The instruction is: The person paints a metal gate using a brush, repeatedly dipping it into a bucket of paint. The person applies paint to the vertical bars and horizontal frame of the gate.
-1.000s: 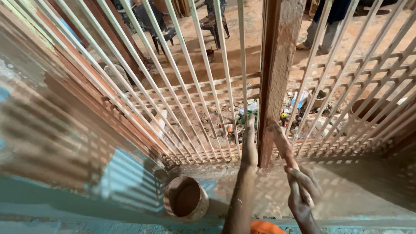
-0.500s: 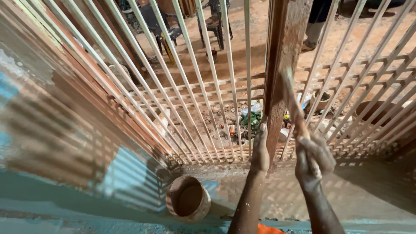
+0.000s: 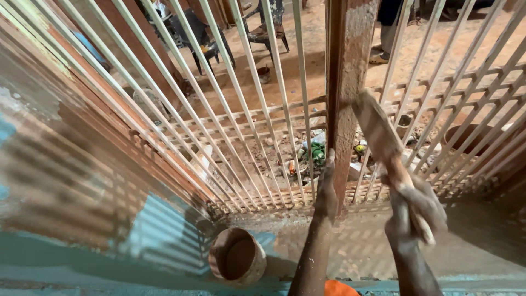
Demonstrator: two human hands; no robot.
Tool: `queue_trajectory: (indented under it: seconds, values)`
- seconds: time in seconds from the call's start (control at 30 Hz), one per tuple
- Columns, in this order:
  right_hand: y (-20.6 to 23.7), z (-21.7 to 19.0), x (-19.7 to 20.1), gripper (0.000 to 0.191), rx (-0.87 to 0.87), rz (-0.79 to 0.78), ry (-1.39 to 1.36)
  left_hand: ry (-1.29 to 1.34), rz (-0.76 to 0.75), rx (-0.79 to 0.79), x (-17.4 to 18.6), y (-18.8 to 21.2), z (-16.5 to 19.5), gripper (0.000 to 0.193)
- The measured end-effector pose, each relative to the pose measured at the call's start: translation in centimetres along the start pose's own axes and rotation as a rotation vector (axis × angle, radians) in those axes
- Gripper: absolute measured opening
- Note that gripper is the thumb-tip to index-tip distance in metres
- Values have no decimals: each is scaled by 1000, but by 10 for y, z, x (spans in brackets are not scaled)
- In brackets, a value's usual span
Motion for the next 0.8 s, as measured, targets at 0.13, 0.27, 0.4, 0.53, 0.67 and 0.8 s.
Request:
queue_trajectory:
  seconds: [0.13,0.27,0.4,0.53,0.67,0.8]
  values:
    - [2,34,-24,12,65,-98,102,26,-26,-74,-4,3,5,81]
    - [42,22,-17,12,-109,-172,136,88,-1,-9,-4,-9,-9,76]
    - [60,-10,3,15,-322,-242,209,161,-22,-122,-6,-17,-18,69]
    - [18,-25,8,15,-124,-76,149,66,19,-53,-6,-15,-13,70]
    - [-31,-3,-1,11,-4,84,-26,13,32,-93,-8,-6,11,72]
    - [-32,25,-12,9,-70,25,-20,24,45,-182,-7,-9,31,72]
Point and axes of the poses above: each hand's wrist, its own y-axis away from the middle knuckle, its own x-axis out of the back of the hand, z = x × y, the point moved 4 cm from there along -y, towards the middle knuckle, and after that the axes turned 13 degrees about x, right-handed, at the moved point
